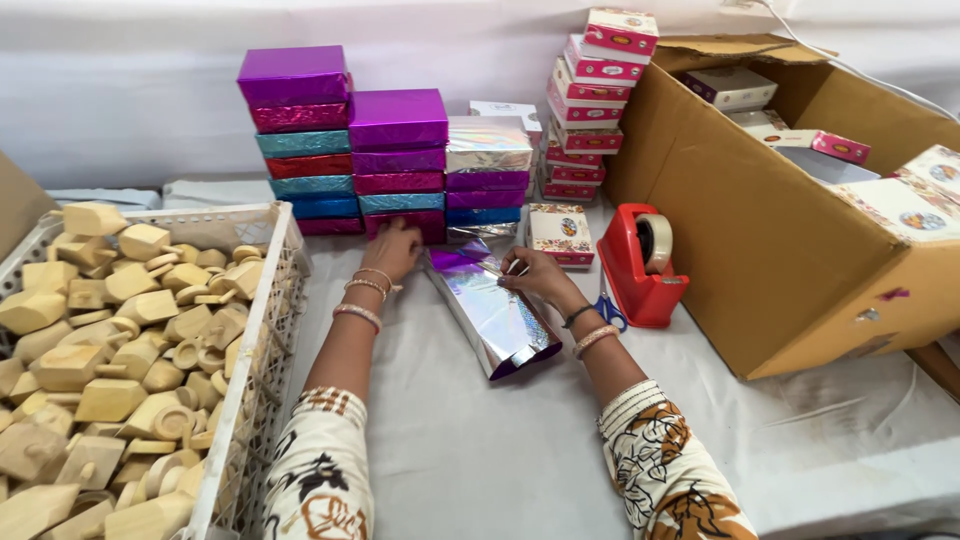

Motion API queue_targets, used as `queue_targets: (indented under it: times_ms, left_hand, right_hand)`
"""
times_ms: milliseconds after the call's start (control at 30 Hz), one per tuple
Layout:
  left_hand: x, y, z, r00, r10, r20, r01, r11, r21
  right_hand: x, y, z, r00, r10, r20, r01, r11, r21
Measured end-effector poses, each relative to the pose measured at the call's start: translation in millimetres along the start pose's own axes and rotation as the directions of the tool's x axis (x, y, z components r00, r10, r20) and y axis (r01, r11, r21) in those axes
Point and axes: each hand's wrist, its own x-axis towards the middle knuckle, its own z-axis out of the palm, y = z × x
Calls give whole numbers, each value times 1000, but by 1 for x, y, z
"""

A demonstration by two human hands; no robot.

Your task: The person wraps a small rectangular box with shiny purple foil paper. They fold the paper around the box, crease the edges, and secure the wrapping with clear tape from a red dispenser. The wrapped box is then placed on a stack of other wrapped boxes.

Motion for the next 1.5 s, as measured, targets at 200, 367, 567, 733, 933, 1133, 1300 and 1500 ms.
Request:
queue_targets:
  times_ms: [200,367,567,733,933,1133,1300,1500]
  left_hand:
    - [-19,76,-54,995,18,94,-14,999,-41]
    - [-43,124,-40,972,229,58,-220,967,-131]
    - [-59,147,-25,965,255,64,-256,967,4]
    - [-65,148,-19,973,203,111,-196,978,-76]
    - [-70,157,-17,978,152,146,-140,986,-91]
    - [-72,161,-10,975,124,183,-116,992,-55]
    - [-72,158,-2,973,127,195,-123,992,-34]
    - [-72,160,-3,974,99,204,-96,995,-28]
  right_hand:
    - [-4,-9,0,997,71,-9,-72,997,-40]
    - [2,9,3,1000,-7,12,6,997,75]
    - [9,21,5,1000,-9,4,8,993,116]
    - [6,18,-1,1000,3,9,-4,991,131]
    - [3,21,-14,987,-4,163,-33,974,224]
    - [-1,17,-20,974,-24,224,-32,970,241]
    - [-3,15,-25,969,-32,245,-33,966,257]
    - [-11,1,-55,980,-63,189,46,995,93]
